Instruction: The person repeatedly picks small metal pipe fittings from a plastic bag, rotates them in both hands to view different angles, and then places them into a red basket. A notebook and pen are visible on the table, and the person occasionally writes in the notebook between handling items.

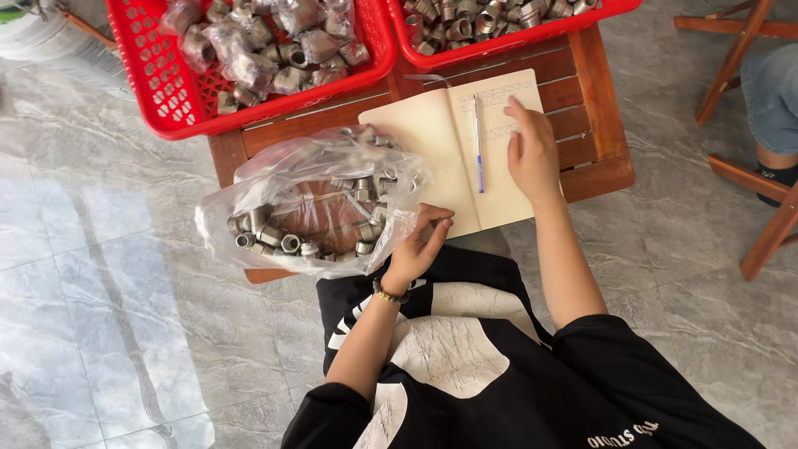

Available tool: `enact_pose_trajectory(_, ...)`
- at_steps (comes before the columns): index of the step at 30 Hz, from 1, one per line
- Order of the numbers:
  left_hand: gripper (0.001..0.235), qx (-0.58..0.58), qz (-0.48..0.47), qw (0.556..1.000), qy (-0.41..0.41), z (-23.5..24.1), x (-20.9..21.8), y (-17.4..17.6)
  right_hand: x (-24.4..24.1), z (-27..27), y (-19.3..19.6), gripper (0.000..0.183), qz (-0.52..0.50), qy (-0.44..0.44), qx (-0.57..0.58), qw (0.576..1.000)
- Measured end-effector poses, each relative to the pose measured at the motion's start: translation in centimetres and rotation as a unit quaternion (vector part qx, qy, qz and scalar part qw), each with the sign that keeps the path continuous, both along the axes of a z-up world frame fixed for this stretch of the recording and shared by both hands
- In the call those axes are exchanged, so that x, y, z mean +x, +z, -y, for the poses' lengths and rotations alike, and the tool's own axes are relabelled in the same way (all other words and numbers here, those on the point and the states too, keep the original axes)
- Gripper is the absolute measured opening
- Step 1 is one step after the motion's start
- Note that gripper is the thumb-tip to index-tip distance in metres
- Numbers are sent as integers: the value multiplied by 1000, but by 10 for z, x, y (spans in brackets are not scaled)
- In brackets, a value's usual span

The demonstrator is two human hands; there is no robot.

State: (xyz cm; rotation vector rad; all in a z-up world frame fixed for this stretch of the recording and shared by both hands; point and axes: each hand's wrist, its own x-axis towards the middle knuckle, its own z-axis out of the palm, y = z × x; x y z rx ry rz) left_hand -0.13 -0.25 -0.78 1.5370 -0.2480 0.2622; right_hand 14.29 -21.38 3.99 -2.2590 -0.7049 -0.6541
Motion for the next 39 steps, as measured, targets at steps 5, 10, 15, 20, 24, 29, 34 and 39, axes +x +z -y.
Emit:
enact_pose_trajectory(5, 14, 22, 6, 1000, 12, 0, 0, -4, 0, 3, -1, 53, 7, -58, 75, 995)
enact_pose_trajectory(10, 15, 52, -34, 998, 3, -1, -2, -8, -12, -26, 20, 32, 5, -21, 127, 992)
enact_pose_trajectory(15, 29, 119, -101, 988, 14, -7, -26, -4, -60, -109, 77, 33, -111, 312, 65, 941)
enact_pose_trajectory(20, 17, 370, 108, 923, -14, -13, -5, -2, -80, -123, 36, 38, -122, 350, -205, 906)
enact_pose_trajectory(24, 15, 671, 321, 658, 113, -9, -5, -3, -89, -100, 49, 37, -193, 330, -287, 878)
enact_pose_trajectory(29, 21, 680, 349, 629, 139, -4, -12, 8, -106, -87, 47, 38, -198, 298, -328, 874)
enact_pose_trajectory(34, 25, 728, 405, 520, 187, -4, -9, 4, -94, -100, 27, 35, -190, 278, -371, 865)
enact_pose_trajectory(39, 19, 806, 420, 363, 205, -1, -8, -19, -64, -145, 27, 14, -104, 277, -289, 910)
